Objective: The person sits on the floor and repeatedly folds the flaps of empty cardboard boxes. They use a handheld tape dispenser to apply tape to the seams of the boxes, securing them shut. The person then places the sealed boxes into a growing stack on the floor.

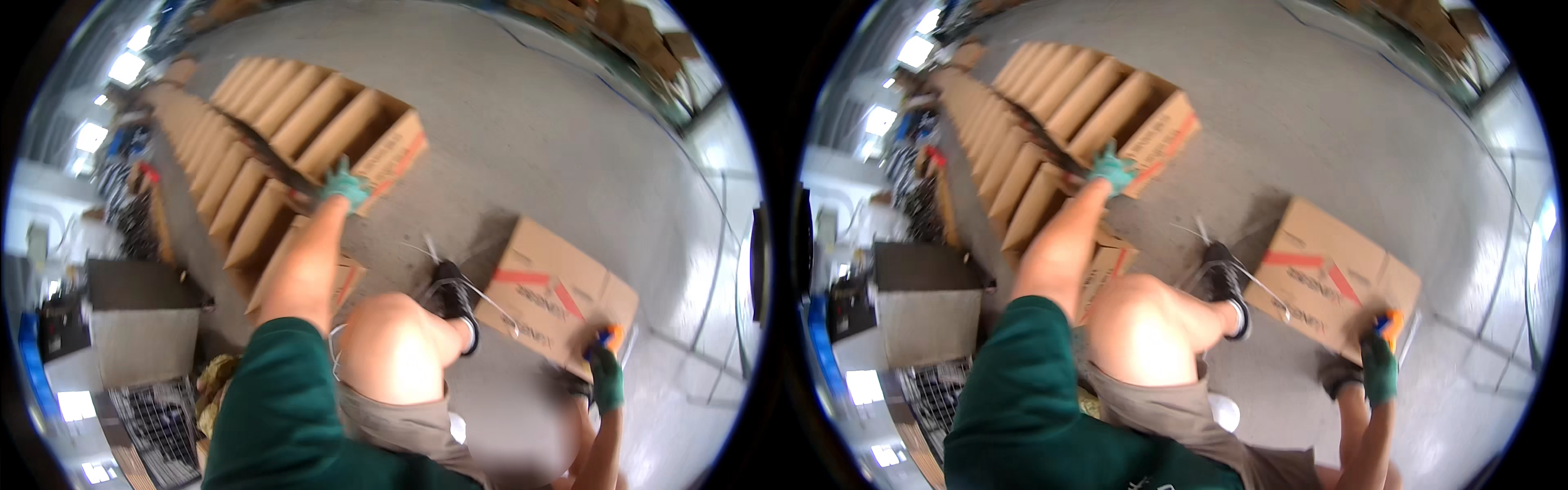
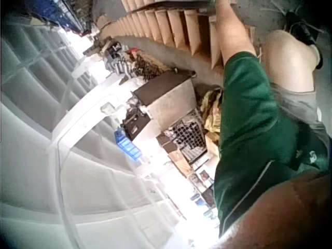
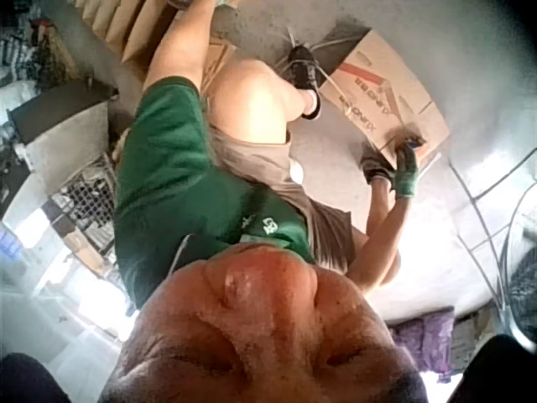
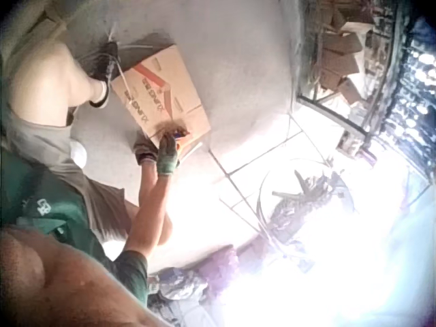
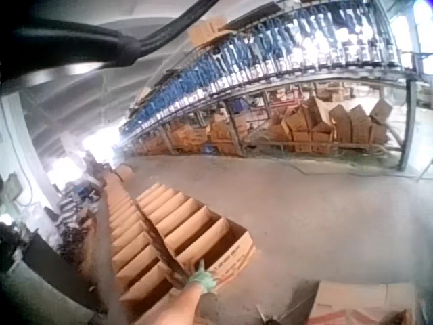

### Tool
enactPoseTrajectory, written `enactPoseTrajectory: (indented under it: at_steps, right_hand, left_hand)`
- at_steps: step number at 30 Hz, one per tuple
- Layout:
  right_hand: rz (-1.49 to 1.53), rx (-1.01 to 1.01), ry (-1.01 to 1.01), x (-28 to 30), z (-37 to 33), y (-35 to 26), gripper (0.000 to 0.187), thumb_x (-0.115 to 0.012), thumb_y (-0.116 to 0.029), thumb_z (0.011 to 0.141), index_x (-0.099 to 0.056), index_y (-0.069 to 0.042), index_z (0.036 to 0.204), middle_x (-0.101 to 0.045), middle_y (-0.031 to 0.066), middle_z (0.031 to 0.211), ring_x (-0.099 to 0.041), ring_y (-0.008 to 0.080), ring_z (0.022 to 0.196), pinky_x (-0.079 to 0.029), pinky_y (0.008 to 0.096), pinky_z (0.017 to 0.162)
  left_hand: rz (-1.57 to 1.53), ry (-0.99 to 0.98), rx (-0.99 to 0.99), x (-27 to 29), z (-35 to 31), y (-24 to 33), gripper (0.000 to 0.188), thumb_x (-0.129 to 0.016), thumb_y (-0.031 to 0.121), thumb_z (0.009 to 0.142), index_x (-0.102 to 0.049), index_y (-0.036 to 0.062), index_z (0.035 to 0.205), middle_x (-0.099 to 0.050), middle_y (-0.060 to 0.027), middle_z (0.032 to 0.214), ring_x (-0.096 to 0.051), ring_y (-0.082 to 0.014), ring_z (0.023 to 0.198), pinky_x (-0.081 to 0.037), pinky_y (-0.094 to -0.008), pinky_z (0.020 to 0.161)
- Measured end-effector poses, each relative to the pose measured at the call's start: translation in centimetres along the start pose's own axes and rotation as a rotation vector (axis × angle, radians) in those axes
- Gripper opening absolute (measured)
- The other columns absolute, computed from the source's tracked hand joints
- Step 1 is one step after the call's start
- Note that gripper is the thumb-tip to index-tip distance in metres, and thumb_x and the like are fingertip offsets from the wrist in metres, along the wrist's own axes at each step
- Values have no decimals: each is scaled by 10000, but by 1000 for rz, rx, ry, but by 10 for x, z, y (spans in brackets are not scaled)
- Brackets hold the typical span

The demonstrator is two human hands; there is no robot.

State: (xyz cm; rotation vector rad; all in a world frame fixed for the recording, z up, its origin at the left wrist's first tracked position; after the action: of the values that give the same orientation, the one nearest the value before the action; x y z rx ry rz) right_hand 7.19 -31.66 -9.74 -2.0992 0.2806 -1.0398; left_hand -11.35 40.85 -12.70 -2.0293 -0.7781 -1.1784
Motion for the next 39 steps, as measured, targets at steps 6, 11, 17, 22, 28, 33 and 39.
enactPoseTrajectory:
  at_steps: [6,11,17,22,28,33,39]
  right_hand:
    - [-447,-98,233,4,10,37,517,-706,-123,849,-564,-104,1345,-575,230,1223,-595,426,1096,-496,458,934]
    - [-614,-311,77,-20,21,41,762,-755,-266,839,-407,-216,1515,-584,237,1230,-605,424,1132,-506,469,946]
    - [-598,-316,28,-51,36,94,516,-663,-226,896,-522,-217,1393,-631,206,1142,-639,401,1084,-521,474,928]
    - [-322,-252,210,-66,34,132,295,-584,-35,872,-628,-138,1145,-646,209,1018,-675,404,953,-544,469,788]
    - [-443,-200,202,-55,34,122,290,-575,-38,862,-643,-140,1125,-667,215,980,-677,416,929,-540,501,797]
    - [-199,-422,404,-24,43,94,273,-587,-201,932,-655,-141,1190,-701,218,1073,-675,395,985,-532,469,847]
    - [-83,-600,394,-42,44,165,425,-589,-384,967,-590,-187,1344,-689,182,1196,-652,359,1117,-506,382,947]
  left_hand:
    - [-368,8,-586,43,-16,97,472,-583,318,975,-568,114,1401,-575,-197,1401,-568,-359,1264,-431,-414,1101]
    - [-201,-258,-877,15,-47,229,499,-543,246,992,-495,72,1457,-642,-189,1318,-640,-317,1121,-503,-403,979]
    - [-225,-293,-555,-135,-88,322,569,-522,258,982,-410,51,1500,-554,-199,1406,-592,-287,1171,-460,-373,1009]
    - [-706,-149,-185,-187,-119,333,497,-585,198,943,-493,15,1396,-649,-158,1177,-640,-245,977,-503,-371,880]
    - [-1372,-277,-256,-121,-139,346,360,-628,31,906,-585,38,1263,-689,-126,1106,-670,-249,921,-558,-402,798]
    - [-1578,-337,-260,-56,-94,306,323,-532,-39,881,-576,82,1177,-665,-111,1093,-648,-244,875,-569,-423,758]
    - [-1478,-59,-404,-1,-96,277,455,-548,-81,847,-527,20,1291,-660,-107,1163,-650,-222,1007,-527,-351,892]
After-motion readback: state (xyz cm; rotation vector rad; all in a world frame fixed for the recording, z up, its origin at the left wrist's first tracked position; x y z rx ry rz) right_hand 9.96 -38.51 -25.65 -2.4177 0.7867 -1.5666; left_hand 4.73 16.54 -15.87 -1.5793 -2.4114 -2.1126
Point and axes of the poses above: each hand's wrist, its own z-axis towards the middle knuckle, its own x-axis out of the back of the hand, y = z × x, the point moved 2 cm from there along z, towards the middle knuckle
